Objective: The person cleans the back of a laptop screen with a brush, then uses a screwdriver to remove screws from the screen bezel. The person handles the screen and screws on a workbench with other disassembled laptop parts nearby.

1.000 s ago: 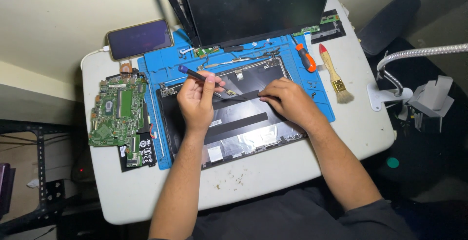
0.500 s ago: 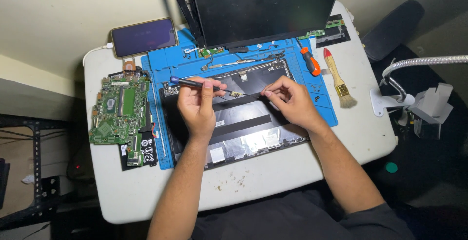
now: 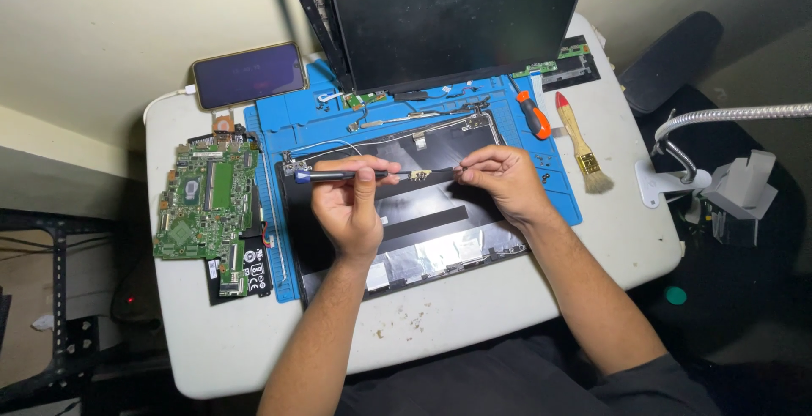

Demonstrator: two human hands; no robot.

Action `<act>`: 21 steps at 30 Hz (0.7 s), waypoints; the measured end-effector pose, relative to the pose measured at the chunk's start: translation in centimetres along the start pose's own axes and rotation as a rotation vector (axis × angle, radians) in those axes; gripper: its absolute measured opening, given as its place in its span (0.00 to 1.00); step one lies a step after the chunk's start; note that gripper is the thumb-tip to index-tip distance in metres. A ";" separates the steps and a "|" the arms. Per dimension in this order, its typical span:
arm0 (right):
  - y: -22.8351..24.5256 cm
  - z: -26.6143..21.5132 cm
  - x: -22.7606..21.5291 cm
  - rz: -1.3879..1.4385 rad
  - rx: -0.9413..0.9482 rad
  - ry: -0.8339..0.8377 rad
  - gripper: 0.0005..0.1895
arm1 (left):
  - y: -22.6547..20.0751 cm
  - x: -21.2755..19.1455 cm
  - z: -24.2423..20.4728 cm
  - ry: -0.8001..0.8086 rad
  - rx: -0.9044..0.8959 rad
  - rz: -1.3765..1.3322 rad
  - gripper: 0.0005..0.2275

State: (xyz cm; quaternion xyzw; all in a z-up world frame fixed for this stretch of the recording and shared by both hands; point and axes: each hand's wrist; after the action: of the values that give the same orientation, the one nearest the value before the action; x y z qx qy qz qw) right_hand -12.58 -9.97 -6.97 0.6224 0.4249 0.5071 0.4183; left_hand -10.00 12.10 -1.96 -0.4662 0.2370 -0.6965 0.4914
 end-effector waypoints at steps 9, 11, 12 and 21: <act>0.3 -0.2 0.4 -0.060 -0.038 -0.025 0.14 | -0.5 0.3 0.2 0.033 0.027 -0.009 0.07; 0.6 -0.3 0.5 -0.080 -0.048 -0.027 0.14 | -0.4 0.4 0.2 0.035 0.029 -0.013 0.07; 0.8 -0.3 0.6 -0.098 -0.058 -0.029 0.14 | -0.3 0.4 0.2 0.037 0.030 -0.016 0.08; 1.5 -0.6 0.8 -0.263 -0.190 -0.052 0.12 | -0.5 0.5 0.0 0.072 0.036 0.014 0.08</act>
State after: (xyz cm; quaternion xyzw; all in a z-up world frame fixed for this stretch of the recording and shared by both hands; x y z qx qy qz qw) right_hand -12.91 -9.57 -5.24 0.5320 0.4420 0.4693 0.5490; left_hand -10.26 11.89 -1.36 -0.4304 0.2452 -0.7135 0.4955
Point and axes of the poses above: each hand's wrist, its own z-axis towards the middle knuckle, its own x-axis out of the palm, y = z × x, and after that the axes turned 3 degrees about y, right-handed
